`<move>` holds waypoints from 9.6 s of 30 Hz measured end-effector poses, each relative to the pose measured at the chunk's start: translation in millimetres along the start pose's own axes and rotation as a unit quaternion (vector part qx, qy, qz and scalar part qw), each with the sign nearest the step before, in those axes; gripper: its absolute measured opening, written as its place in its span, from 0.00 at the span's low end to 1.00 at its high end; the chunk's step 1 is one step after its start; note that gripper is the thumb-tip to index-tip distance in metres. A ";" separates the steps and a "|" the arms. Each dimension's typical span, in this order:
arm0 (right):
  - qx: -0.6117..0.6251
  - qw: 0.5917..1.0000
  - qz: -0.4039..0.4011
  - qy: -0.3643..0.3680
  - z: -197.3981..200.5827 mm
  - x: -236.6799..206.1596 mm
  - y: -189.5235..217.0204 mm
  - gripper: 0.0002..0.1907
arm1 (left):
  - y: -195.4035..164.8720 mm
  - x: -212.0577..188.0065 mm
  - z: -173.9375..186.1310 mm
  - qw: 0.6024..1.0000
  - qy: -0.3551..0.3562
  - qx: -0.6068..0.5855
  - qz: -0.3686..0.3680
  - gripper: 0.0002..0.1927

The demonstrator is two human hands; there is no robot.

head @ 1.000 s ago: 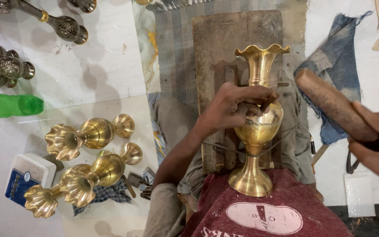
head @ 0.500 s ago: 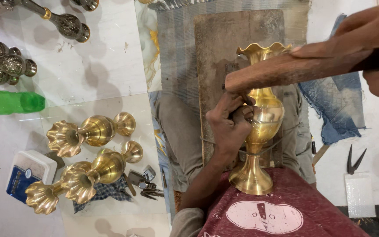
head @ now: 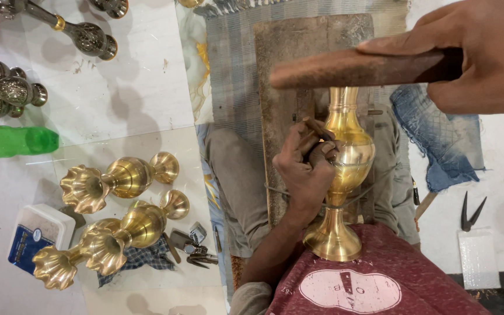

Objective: The person sits on the floor with a brass vase held against a wooden block on their lap. They hold a small punch against the vase's surface with one hand and strike it with a wooden mallet held in the other hand, working around the vase body to shape and smooth the brass.

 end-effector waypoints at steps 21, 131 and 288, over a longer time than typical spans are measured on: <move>0.116 0.993 -0.001 0.008 -51.2 -18.6 -65.3 0.44 | -4.4 11.6 -6.5 0.989 0.128 0.075 -0.011 0.22; 0.253 0.954 -0.050 -0.153 -102.1 -100.3 -44.5 0.41 | -16.7 11.1 -14.5 0.956 0.242 0.119 -0.118 0.31; 0.404 0.634 -0.204 -0.627 -327.7 -191.2 98.6 0.11 | -18.3 49.5 -83.6 0.625 0.690 0.200 -0.306 0.27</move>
Point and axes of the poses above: each hand's wrist, its own x-axis towards the middle knuckle, its own z-axis out of the back of the hand, y = z × x, the point moved 3 cm from there along x, towards the middle knuckle, and after that the axes turned 6 degrees about z, right-handed, at the moved point
